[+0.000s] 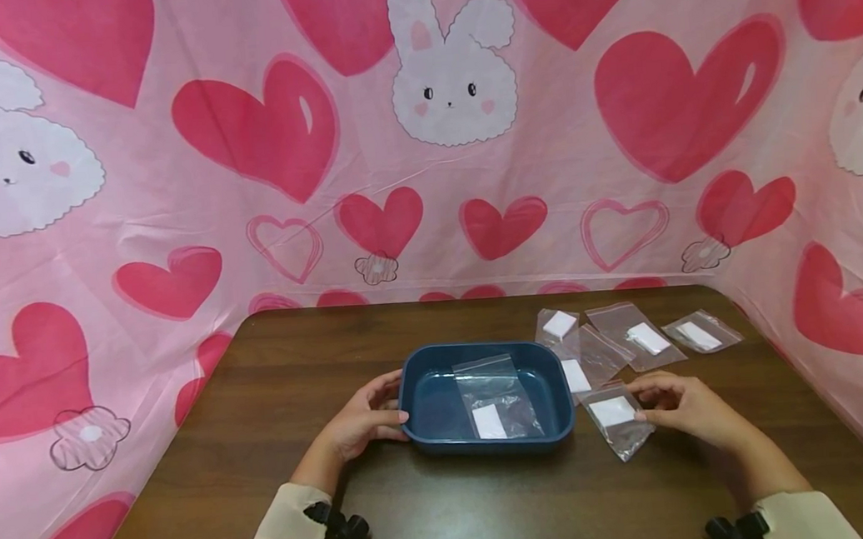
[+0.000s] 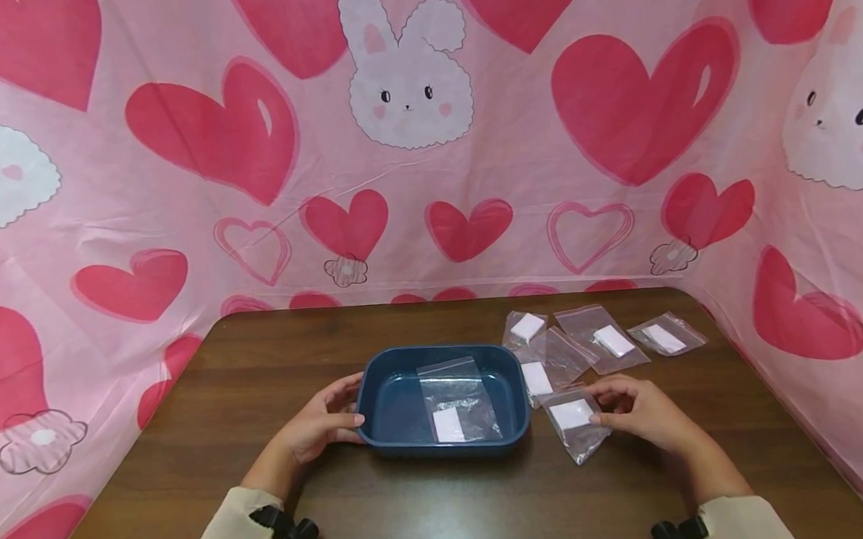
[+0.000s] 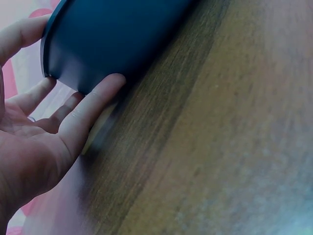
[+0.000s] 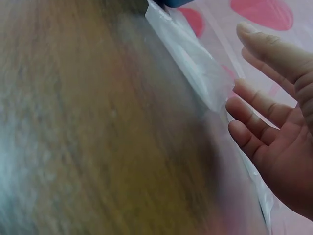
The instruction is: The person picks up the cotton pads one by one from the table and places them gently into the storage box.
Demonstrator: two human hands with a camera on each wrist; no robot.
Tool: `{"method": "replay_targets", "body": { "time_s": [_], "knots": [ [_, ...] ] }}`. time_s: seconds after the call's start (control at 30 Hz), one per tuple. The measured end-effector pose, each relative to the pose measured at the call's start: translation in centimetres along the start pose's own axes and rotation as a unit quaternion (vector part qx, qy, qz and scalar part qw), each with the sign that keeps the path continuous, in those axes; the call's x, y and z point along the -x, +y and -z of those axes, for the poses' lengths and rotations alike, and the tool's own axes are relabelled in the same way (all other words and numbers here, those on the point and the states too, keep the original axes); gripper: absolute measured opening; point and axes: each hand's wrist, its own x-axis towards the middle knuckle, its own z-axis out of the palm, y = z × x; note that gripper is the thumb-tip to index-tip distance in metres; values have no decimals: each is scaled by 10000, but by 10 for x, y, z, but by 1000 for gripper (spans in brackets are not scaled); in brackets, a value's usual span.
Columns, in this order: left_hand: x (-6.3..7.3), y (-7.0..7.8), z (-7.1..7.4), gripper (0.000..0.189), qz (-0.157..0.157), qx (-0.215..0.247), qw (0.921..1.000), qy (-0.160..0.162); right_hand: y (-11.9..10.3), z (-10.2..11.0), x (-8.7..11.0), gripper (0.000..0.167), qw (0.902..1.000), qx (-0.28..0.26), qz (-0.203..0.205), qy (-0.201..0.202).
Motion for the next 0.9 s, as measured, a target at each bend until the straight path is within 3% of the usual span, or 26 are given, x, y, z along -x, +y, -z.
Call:
{"method": "replay_targets", "body": {
  "time_s": [0.2,0.43,0.9],
  "knots": [
    [0,0,0,71,-3,40,10000,2,4,0,2,35,9993,-31,327,-177],
    [0,1,0,70,-5,-9,10000,-7,6,1,4,39,9991,10,263,-333],
    [1,1,-1,71,-40,30,10000,-51,11,1,2,45,9940,530,631,-723]
  ]
}}
